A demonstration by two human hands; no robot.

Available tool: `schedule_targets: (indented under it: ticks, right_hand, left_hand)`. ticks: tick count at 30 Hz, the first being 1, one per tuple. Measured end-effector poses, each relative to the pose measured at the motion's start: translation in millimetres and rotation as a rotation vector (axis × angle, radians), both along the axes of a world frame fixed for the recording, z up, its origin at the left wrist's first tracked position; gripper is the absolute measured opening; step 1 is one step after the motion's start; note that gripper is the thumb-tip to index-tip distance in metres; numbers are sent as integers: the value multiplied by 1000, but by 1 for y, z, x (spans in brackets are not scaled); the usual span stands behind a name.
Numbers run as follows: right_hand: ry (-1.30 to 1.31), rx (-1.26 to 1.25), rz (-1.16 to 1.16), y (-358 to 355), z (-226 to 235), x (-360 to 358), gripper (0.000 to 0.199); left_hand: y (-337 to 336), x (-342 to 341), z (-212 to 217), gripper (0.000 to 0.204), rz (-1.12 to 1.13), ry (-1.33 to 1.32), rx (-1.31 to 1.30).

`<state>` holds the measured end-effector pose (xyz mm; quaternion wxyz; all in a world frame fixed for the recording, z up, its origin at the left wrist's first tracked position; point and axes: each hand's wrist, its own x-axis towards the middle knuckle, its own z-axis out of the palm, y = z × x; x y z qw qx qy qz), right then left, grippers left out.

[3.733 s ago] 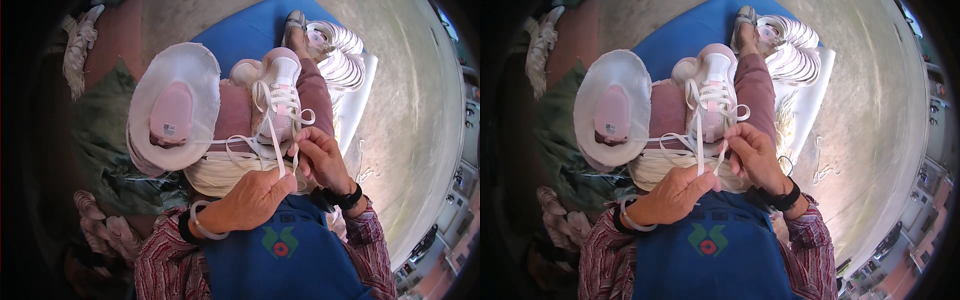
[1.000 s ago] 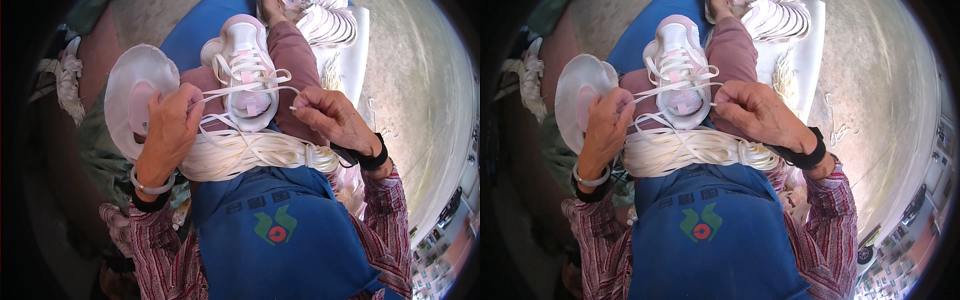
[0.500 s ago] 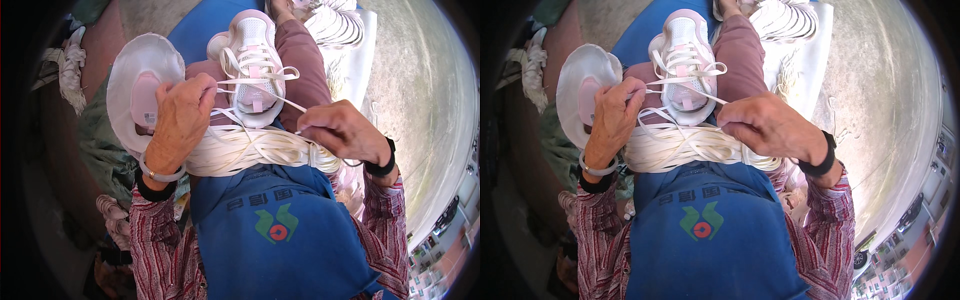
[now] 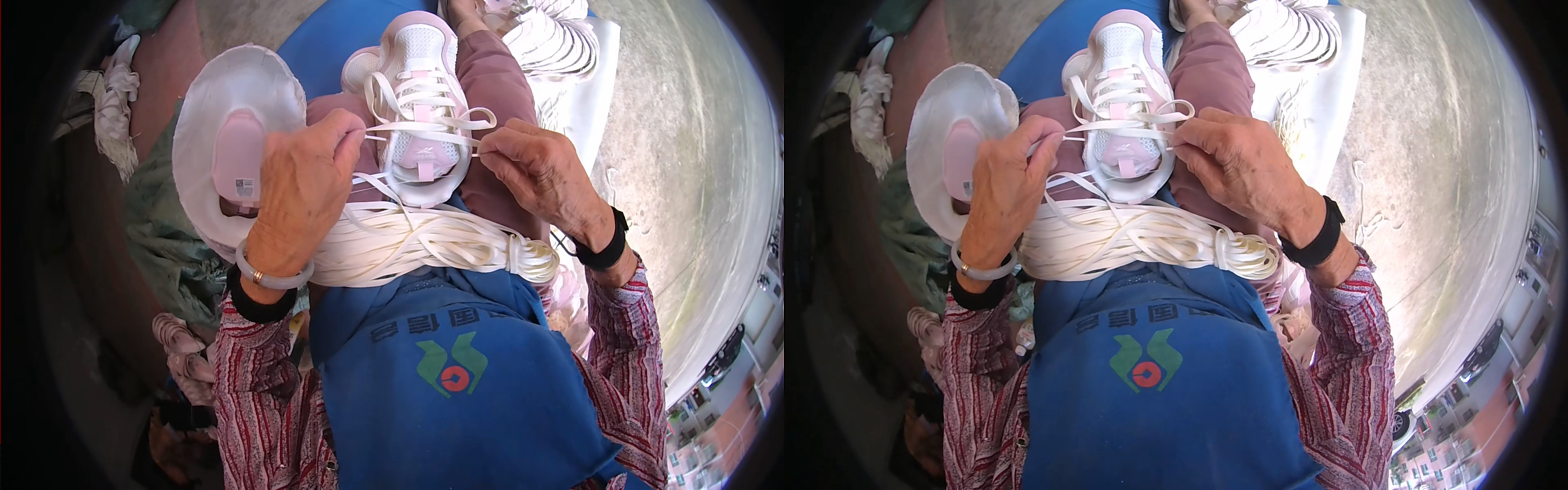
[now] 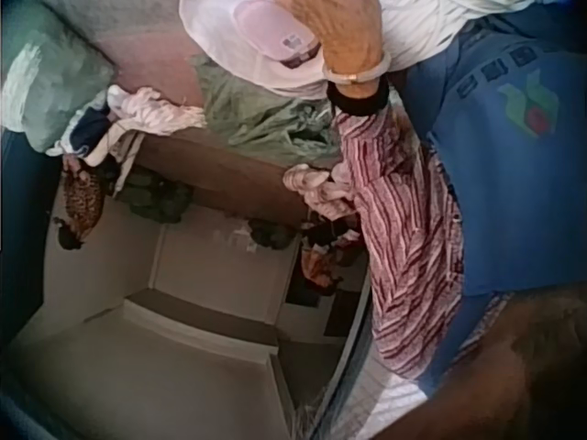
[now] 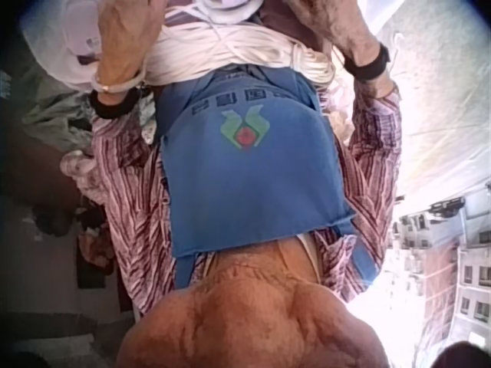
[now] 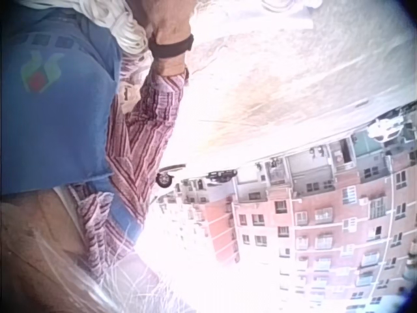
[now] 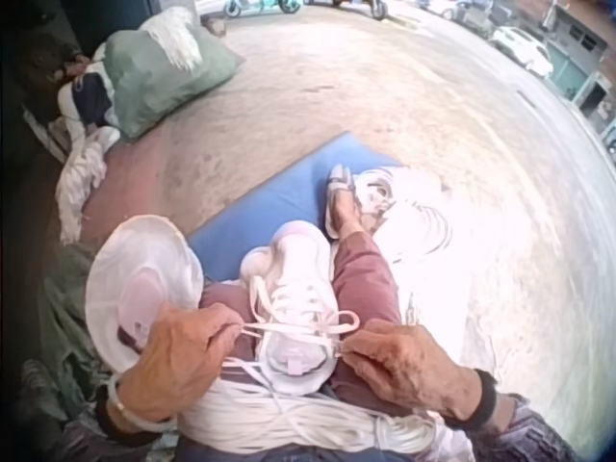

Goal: The recorder is lacing a pair of white and pink athletic shoes.

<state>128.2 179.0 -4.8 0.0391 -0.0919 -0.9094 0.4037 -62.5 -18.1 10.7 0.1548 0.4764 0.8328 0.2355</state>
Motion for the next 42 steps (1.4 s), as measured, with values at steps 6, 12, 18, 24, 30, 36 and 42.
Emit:
schedule_targets:
  ticks: [6,12,18,24,30,36,42]
  right_hand:
    - [71,281,-57,8,-11,-6,8]
    - [125,260,-65,3,-14,-5,11]
    - [87,359,-37,-1,-13,-7,13]
    - [100,402,53,2,-10,-12,11]
    - [58,459,119,-1,-7,-20,9]
    - [13,302,121,0,-5,-23,5]
    - [55,380,161,0,-8,-33,6]
  left_hand:
    - [0,5,3,13,20,-120,-44]
    - [2,2,1,15,93,-229,-95]
    - [9,-1,-1,16,80,-315,-102]
    - [13,-9,0,16,-100,-137,-42]
    - [13,-14,-3,18,-98,-194,-53]
    - [10,-9,-9,18,-97,-218,-79]
    - [18,-6,-7,17,-191,-76,-33]
